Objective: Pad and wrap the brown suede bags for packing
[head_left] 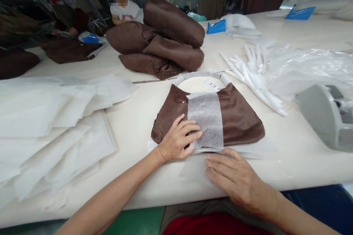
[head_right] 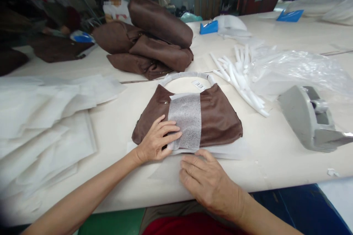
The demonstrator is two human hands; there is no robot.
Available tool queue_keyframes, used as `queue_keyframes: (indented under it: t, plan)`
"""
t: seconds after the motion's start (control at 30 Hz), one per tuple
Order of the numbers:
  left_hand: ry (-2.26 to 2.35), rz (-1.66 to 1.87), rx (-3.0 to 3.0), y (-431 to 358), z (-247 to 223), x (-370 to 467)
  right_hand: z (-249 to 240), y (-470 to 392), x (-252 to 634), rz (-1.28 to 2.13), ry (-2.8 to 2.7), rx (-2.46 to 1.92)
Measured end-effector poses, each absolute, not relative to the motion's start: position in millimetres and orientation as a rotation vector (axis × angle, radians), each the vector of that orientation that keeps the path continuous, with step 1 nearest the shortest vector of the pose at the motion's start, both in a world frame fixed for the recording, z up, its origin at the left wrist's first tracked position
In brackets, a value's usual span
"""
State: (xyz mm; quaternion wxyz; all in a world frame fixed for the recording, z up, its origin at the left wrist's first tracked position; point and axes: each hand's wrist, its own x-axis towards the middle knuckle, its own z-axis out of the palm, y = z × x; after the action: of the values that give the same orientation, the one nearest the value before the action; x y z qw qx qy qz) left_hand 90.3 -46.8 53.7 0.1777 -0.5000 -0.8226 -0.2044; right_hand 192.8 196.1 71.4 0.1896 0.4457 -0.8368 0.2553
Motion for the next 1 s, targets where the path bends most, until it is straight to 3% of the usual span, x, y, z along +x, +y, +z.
queue_keyframes:
  t: [0.1, 0.4, 0.77, 1.0]
  plan:
    - [-2.354, -0.626, -1.47, -50, 54, 89, 78, 193, 173, 0.679, -2.366, 1.098]
    - [-2.479, -1.057, -1.755, -69, 70, 80, 75, 183, 141, 1.056, -2.723, 0.501]
    - [-2.629, -1.148, -1.004, -39, 54, 89, 65, 172, 125, 0.9, -2.888, 0.019]
    - [-2.652, -1.024, -0.874, -33, 52, 89, 59, 178, 112, 1.054, -2.788, -0.113]
